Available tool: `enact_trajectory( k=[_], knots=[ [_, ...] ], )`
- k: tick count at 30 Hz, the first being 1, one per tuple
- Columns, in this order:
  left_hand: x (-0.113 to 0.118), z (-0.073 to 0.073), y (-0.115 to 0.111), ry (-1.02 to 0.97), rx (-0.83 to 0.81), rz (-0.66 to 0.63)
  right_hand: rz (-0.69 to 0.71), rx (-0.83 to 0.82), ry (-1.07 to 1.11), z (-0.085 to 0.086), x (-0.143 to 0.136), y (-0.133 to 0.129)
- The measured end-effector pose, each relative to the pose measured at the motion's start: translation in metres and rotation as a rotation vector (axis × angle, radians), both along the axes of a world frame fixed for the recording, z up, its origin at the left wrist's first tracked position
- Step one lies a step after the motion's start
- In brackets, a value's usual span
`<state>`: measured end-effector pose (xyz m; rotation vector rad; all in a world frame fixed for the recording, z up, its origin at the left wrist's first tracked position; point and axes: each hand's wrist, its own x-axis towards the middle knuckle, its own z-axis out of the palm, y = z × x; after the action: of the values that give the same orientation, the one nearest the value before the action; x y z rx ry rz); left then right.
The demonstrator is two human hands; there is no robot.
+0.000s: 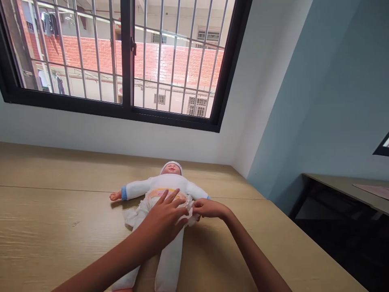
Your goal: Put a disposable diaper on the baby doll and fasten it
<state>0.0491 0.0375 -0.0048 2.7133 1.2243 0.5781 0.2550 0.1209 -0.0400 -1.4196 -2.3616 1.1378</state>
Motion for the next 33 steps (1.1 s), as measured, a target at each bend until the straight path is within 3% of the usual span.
enact_trajectory(
  k=[5, 12, 17, 20, 25, 30, 33],
  knots=[
    [0.028, -0.011, 0.020, 0.143, 0.057, 0.077, -0.086, -0.115, 0.167, 0.008, 0.008, 0.001],
    [0.033, -0.018, 0.039, 0.079, 0.055, 0.119, -0.116, -0.134, 0.298, 0.012, 0.005, 0.000],
    [0.027, -0.024, 0.048, -0.033, 0.037, 0.098, -0.137, -0.001, 0.295, 0.038, 0.014, -0.014],
    [0.020, -0.024, 0.052, -0.181, -0.060, 0.101, -0.118, 0.077, 0.226, 0.048, 0.015, -0.023],
    [0.010, -0.021, 0.057, -0.379, -0.197, 0.100, -0.065, 0.204, 0.170, 0.040, -0.009, -0.035],
    [0.007, -0.020, 0.060, -0.362, -0.215, 0.101, -0.058, 0.453, 0.051, 0.030, -0.027, -0.043],
    [0.006, -0.023, 0.063, -0.339, -0.207, 0.063, -0.048, 0.446, 0.040, 0.032, -0.023, -0.042]
  ],
)
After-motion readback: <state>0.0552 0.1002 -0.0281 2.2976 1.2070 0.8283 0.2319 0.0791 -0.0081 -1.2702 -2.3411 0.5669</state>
